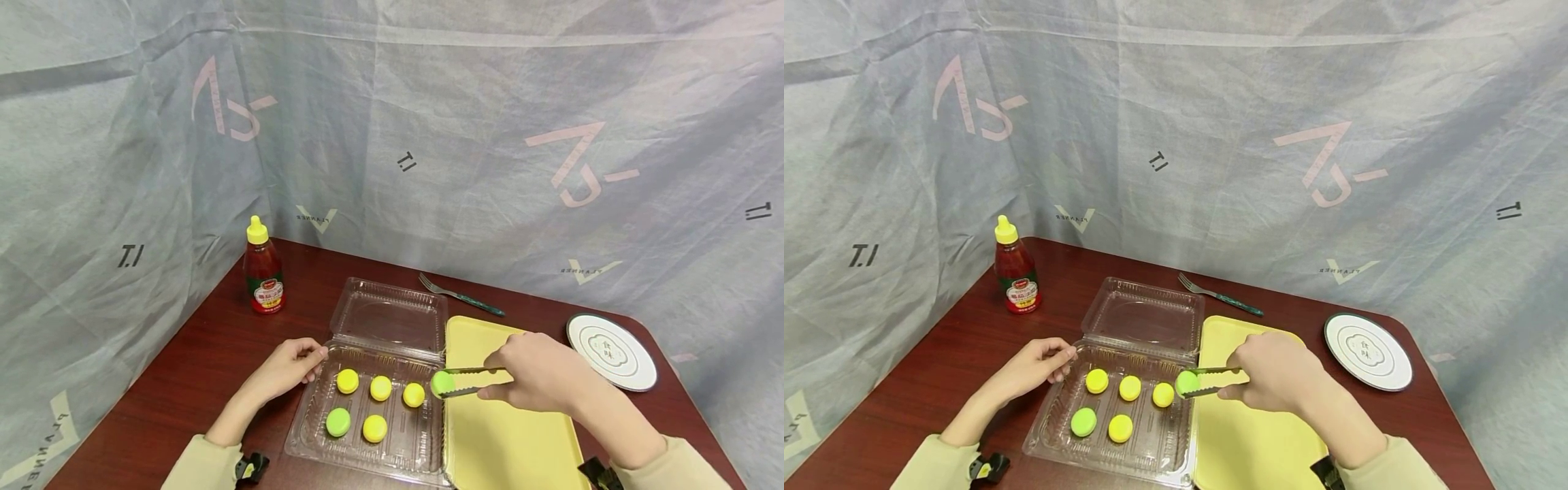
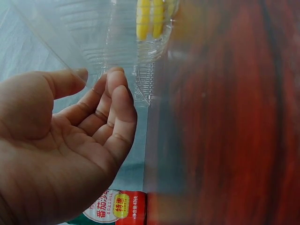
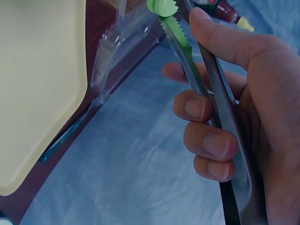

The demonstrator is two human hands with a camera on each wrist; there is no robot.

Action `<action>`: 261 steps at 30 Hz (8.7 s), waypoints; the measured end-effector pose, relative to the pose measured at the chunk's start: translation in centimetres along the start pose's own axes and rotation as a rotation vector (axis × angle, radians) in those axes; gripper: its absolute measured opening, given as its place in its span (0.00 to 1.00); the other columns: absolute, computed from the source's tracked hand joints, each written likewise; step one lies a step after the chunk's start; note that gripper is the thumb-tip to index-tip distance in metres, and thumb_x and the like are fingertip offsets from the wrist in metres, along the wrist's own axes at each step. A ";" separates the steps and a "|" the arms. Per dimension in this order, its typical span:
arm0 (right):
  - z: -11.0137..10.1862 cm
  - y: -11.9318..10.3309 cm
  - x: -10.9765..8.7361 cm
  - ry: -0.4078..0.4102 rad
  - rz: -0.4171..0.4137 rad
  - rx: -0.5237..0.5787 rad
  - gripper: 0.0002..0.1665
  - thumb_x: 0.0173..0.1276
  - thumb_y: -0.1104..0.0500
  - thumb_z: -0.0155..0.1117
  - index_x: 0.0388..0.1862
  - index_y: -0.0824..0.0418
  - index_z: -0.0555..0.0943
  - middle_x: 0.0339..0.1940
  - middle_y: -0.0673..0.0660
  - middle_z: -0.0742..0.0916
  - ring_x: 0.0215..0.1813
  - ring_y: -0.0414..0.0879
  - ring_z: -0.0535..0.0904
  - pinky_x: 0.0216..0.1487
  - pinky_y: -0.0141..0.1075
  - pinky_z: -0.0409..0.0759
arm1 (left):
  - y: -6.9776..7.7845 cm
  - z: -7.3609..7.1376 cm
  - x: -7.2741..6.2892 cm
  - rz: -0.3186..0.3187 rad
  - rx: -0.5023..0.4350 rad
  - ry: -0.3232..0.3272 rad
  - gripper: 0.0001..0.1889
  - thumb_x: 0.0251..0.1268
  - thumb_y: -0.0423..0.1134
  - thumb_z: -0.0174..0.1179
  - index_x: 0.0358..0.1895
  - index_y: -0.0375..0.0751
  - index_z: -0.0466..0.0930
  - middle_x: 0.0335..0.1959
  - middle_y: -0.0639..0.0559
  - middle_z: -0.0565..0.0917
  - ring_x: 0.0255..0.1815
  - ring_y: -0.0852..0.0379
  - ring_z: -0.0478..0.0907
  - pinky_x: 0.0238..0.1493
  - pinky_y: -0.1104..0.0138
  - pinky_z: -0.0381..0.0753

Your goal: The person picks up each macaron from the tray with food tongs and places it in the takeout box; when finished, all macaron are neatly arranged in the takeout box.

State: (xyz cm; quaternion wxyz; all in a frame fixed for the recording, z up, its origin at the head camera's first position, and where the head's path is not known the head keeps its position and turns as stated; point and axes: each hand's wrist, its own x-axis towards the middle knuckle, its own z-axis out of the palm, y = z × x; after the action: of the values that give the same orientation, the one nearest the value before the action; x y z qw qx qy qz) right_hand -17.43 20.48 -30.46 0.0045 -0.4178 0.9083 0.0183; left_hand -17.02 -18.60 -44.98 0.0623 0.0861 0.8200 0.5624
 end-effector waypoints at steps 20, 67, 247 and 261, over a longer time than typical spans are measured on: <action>3.1 -3.2 1.7 -0.097 -0.056 0.022 0.15 0.57 0.39 0.74 0.30 0.47 0.89 0.27 0.40 0.87 0.26 0.36 0.79 0.32 0.39 0.79 | -0.2 0.0 0.0 0.000 0.006 -0.002 0.13 0.77 0.39 0.55 0.38 0.31 0.80 0.23 0.49 0.78 0.25 0.56 0.76 0.28 0.66 0.79; 5.2 -6.0 2.5 -0.117 -0.023 -0.100 0.28 0.50 0.36 0.76 0.11 0.47 0.69 0.10 0.39 0.67 0.14 0.38 0.63 0.22 0.34 0.72 | 0.1 0.0 -0.1 -0.001 0.016 -0.001 0.12 0.77 0.38 0.54 0.39 0.31 0.80 0.23 0.49 0.77 0.25 0.55 0.76 0.28 0.66 0.79; 15.1 11.2 -18.1 -0.111 1.030 0.223 0.48 0.51 0.14 0.55 0.35 0.59 0.76 0.19 0.51 0.75 0.24 0.47 0.74 0.23 0.45 0.68 | 0.0 -0.3 -0.1 -0.007 0.008 -0.003 0.15 0.78 0.42 0.53 0.38 0.31 0.80 0.23 0.49 0.79 0.24 0.55 0.76 0.27 0.67 0.78; 12.3 8.7 -13.2 0.261 0.878 0.052 0.35 0.60 0.24 0.62 0.35 0.55 0.80 0.21 0.46 0.74 0.25 0.44 0.74 0.21 0.44 0.68 | 0.4 -0.6 0.7 -0.084 0.037 0.038 0.14 0.78 0.42 0.53 0.42 0.33 0.81 0.24 0.50 0.79 0.25 0.55 0.76 0.29 0.67 0.78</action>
State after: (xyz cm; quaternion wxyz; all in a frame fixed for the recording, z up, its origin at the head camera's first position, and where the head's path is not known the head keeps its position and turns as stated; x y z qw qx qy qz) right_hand -15.55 36.62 -42.21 -0.1077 0.0080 0.9925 -0.0574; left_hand -17.82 -18.87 -44.43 0.0688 0.0422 0.8343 0.5454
